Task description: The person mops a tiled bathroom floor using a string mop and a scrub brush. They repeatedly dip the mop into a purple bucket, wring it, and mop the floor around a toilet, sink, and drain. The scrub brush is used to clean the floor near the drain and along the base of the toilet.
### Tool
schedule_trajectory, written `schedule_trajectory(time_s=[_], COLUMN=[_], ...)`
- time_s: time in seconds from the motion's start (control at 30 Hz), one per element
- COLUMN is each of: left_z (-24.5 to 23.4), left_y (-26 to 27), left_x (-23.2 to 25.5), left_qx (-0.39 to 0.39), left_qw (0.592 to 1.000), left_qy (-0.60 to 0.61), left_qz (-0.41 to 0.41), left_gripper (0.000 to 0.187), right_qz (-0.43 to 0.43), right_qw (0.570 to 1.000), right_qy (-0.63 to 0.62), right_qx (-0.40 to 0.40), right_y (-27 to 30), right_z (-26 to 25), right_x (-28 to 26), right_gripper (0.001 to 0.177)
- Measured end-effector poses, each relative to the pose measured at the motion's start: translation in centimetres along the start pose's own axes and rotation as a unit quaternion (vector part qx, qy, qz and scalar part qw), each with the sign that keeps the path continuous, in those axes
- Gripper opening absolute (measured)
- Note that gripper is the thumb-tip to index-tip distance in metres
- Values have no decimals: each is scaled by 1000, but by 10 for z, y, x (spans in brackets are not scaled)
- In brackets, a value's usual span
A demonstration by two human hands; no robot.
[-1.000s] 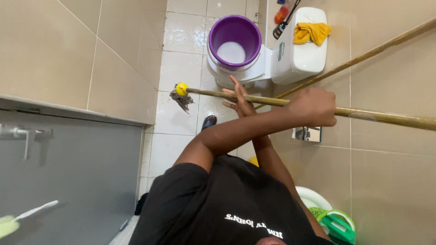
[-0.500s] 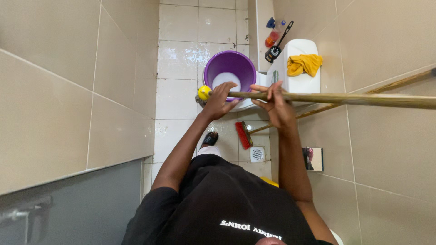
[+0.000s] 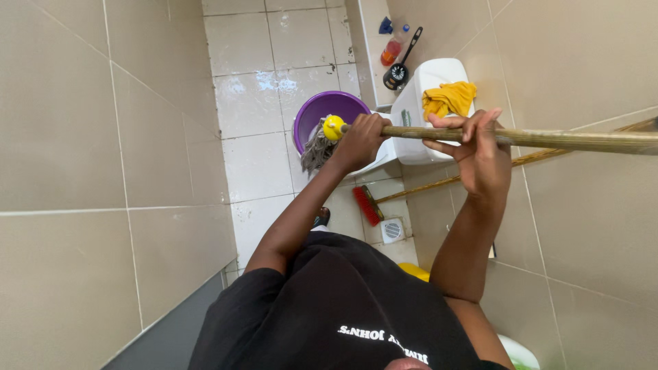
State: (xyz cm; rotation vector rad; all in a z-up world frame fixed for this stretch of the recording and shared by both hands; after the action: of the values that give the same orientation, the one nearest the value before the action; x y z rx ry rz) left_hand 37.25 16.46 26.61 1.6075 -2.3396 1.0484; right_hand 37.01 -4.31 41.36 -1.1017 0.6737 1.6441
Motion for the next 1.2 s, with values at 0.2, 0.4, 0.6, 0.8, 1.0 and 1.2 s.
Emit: schedule_trajectory(time_s=[0.2,0.4,0.6,0.8,1.0,1.2], left_z=[-14,38,89,157,184,227], left_y=[-38,-33,-13,-12,-7,-15], left_x=[-27,-85,-120,-160,-155,-125], left_qx=[-3,-71,-85,-94,-121,-186], left_qw=[999,991,974,946,952,963], left_qy=[37,80,125,251,196,135], left_qz=[29,-82,-167,-181,-201,-143], left_gripper=[22,23,28,41,39,42], right_qz=[-28,64,182,178,147,161], right_qw=[999,993,971,969,971,950], right_qy=[-32,-2,-40,-73,4,55], right_qx=[27,95,150,155,188,263], right_y=[-24,-94,-153,-164,-143,-111], right_z=[-17,-58,-108,-129,-149,-208], right_x=[11,128,276,319,300,280], right_gripper=[47,43,36,33,38,37])
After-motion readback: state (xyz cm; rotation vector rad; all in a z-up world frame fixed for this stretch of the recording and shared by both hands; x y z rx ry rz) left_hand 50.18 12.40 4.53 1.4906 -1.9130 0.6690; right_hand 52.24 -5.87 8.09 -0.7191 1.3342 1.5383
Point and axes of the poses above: each hand's wrist, its own y-axis away from the middle knuckle, its own z-axis out of the palm, x = y × z, the point moved 3 cm from there along -y, towards the middle knuckle, and after that the axes turned 13 degrees about -y, right-handed, at the moved point
